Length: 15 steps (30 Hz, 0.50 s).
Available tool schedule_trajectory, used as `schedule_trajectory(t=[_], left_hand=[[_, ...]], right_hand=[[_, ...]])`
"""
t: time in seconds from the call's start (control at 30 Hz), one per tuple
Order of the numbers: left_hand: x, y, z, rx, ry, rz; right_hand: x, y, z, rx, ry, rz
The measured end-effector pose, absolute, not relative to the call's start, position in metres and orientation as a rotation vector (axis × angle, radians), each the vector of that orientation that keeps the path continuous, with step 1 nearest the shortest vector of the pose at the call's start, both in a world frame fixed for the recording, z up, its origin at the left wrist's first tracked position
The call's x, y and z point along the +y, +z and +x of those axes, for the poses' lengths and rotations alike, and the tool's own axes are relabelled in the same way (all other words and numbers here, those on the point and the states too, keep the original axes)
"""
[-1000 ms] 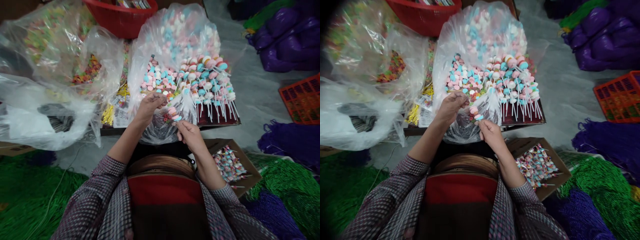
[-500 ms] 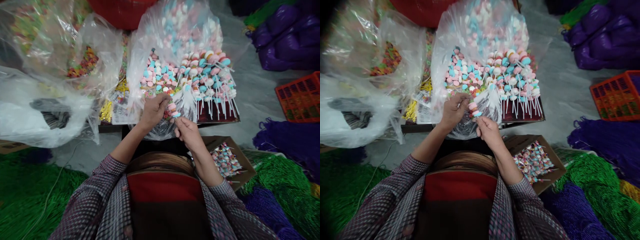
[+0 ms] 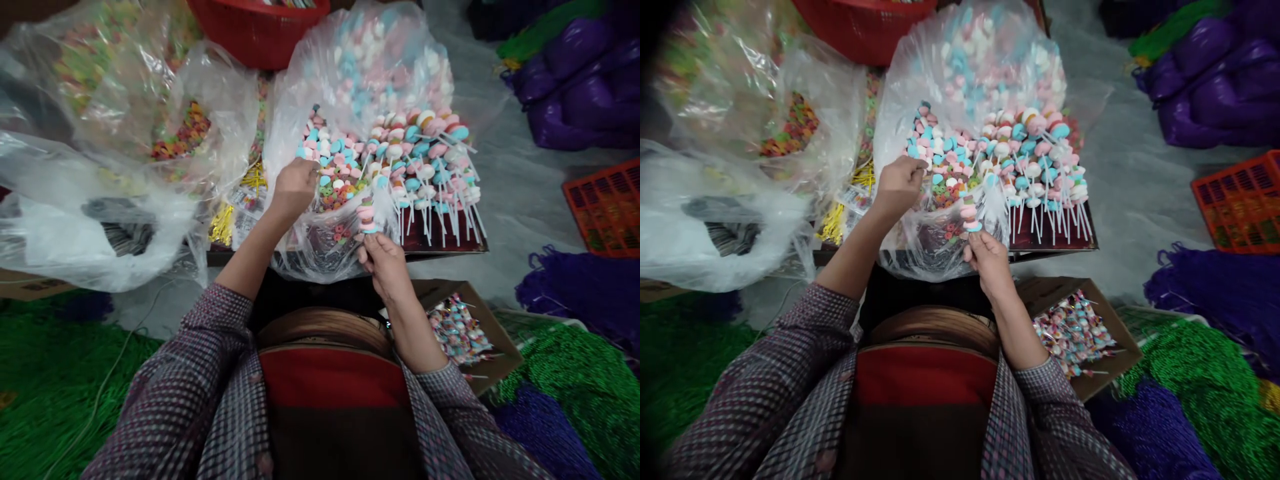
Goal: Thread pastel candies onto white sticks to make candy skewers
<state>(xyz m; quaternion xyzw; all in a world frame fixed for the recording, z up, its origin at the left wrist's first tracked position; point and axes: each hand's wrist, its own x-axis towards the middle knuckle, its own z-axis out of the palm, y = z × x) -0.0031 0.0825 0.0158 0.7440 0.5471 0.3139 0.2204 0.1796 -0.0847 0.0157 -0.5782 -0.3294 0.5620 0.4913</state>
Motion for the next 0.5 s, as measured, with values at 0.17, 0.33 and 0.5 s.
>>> schedule_trajectory(t=[0.17,0.33,0.5], left_hand=[[0.134,-0.018,-0.001,1.717,0.618,2.116],[0.133,-0.015,-0.003,1.812,0.6,2.138],[0.118,0.002,-0.007,1.619,0.726,1.908]], right_hand=[[-0.088,0.015,0.179,-0.839,1.367,-1.406],[-0.092,0.01,0.189,-0.836,1.32,-1.415],[-0.094,0.009,0.192,-0.785,1.327,-1.391]])
